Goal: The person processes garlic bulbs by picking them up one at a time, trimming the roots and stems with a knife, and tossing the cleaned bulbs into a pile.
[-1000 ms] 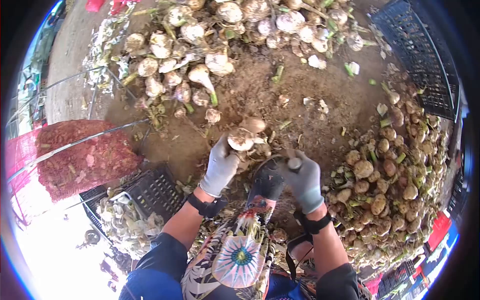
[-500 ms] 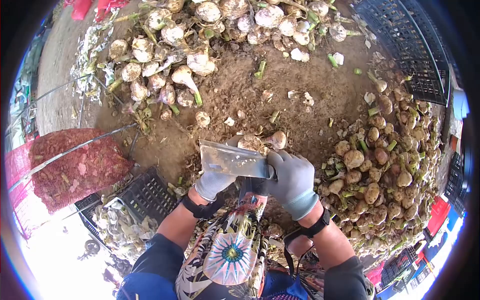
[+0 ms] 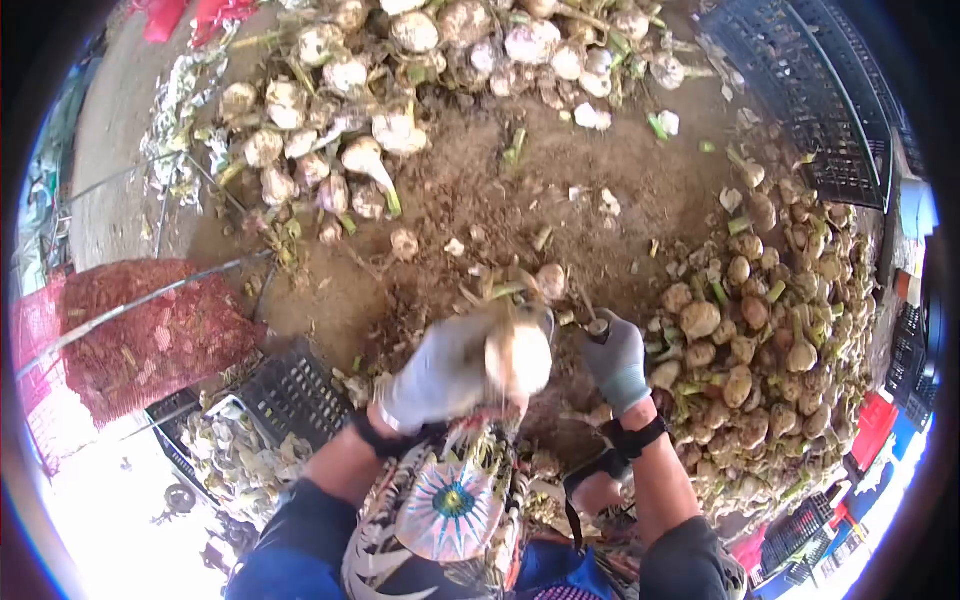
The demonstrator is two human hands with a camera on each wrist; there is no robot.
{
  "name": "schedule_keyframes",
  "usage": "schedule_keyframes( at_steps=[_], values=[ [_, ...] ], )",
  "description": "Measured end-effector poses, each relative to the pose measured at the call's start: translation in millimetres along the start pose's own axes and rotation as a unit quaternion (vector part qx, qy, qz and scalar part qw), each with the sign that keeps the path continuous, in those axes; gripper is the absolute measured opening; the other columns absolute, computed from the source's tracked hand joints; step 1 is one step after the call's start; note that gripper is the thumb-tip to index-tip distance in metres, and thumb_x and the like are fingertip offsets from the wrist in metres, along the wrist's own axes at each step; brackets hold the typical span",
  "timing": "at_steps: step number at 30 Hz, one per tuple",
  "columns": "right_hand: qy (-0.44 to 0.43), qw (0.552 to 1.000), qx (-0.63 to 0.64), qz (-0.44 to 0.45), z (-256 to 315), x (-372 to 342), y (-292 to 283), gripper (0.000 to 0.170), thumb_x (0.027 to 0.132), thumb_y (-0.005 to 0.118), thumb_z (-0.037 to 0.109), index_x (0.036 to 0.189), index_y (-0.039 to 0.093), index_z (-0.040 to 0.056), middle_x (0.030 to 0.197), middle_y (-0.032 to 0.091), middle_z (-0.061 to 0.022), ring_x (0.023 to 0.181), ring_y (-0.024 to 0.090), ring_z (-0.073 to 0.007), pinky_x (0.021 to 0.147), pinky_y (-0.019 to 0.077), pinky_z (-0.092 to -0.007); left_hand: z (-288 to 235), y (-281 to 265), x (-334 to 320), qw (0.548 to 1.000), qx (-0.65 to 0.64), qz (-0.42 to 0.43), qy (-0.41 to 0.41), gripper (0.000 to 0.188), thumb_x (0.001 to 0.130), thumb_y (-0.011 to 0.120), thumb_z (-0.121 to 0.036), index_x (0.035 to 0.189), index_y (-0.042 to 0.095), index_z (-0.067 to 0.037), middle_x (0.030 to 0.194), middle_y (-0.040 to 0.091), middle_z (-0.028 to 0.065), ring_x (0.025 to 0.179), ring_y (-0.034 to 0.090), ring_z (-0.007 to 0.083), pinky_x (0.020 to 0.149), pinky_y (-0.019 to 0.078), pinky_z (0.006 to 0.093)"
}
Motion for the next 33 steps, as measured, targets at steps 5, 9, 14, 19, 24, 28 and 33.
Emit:
schedule_keyframes(
  at_steps=[5,9,14,19,24,28,33],
  values=[
    [0.034,0.816,0.562,0.13,51.2,-20.0,-9.2,0.026,0.095,0.067,0.015,0.115,0.068,-0.002,0.096,0.07,-0.0036,0.078,0.064,-0.0118,0.069,0.0522,-0.0259,39.9,17.1,21.9,0.997,-0.069,-0.016,-0.019,0.027,0.084,0.066,-0.003,0.111,0.065,0.003,0.101,0.068,0.0096,0.094,0.065,0.0203,0.089,0.0503,0.033],
    [-0.038,0.797,0.592,0.119,72.8,-13.5,-9.6,0.027,0.095,0.067,0.012,0.118,0.066,-0.0015,0.106,0.07,-0.006,0.087,0.064,-0.012,0.077,0.0523,-0.025,35.1,12.6,24.2,0.97,0.173,-0.159,0.056,0.033,0.095,0.064,-0.013,0.123,0.059,0.003,0.111,0.066,0.0095,0.097,0.063,0.0175,0.089,0.0507,0.0313],
    [-0.207,0.964,0.165,-0.015,79.2,-4.8,-8.0,0.03,0.082,0.073,0.012,0.112,0.07,0.011,0.102,0.072,-0.0117,0.084,0.071,-0.0288,0.072,0.0552,-0.0349,59.3,18.1,7.6,0.964,-0.219,-0.097,-0.114,0.026,0.099,0.061,-0.017,0.115,0.06,0.004,0.099,0.064,0.0037,0.093,0.059,0.0076,0.082,0.0503,0.026],
    [0.027,0.996,-0.072,0.039,43.7,2.5,-16.5,0.025,0.088,0.061,0.026,0.109,0.071,0.0158,0.088,0.071,-0.0177,0.084,0.068,-0.0372,0.074,0.0544,-0.0438,49.7,-2.4,12.7,0.984,0.106,-0.12,0.074,0.024,0.093,0.068,-0.011,0.111,0.061,0.001,0.088,0.061,0.0028,0.084,0.058,0.0105,0.073,0.0477,0.0241],
    [0.053,0.849,0.525,-0.034,-112.0,3.2,60.0,0.029,0.084,0.074,0.017,0.108,0.071,0.0017,0.085,0.074,-0.0061,0.076,0.067,-0.0157,0.068,0.0534,-0.0304,-1.1,38.1,48.5,0.993,-0.069,-0.023,-0.098,0.036,0.087,0.07,-0.012,0.118,0.058,0.001,0.11,0.064,0.0119,0.105,0.062,0.0226,0.089,0.0503,0.0359],
    [0.089,0.857,0.502,-0.074,-51.1,-13.7,14.4,0.021,0.084,0.069,0.002,0.104,0.072,-0.0014,0.092,0.072,-0.0027,0.078,0.063,-0.0088,0.072,0.0527,-0.0261,-16.8,77.3,70.0,0.976,-0.009,0.072,0.205,0.056,0.084,0.075,-0.026,0.13,0.05,-0.006,0.127,0.058,0.0152,0.105,0.064,0.0271,0.086,0.0551,0.0381],
    [0.143,0.864,0.463,-0.137,-22.6,0.9,-12.2,0.022,0.086,0.072,0.003,0.108,0.072,0.0006,0.093,0.072,-0.0032,0.074,0.061,-0.0077,0.07,0.0515,-0.0226,110.1,49.8,68.5,0.899,0.386,0.059,-0.2,0.051,0.079,0.075,-0.022,0.125,0.056,-0.01,0.113,0.066,0.016,0.093,0.068,0.0397,0.08,0.0556,0.046]
  ],
)
Point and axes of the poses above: each hand's wrist, its own x-axis towards the middle knuckle, its own y-axis out of the palm, z = x × y, the point moved 1 cm from there along x, towards the middle knuckle
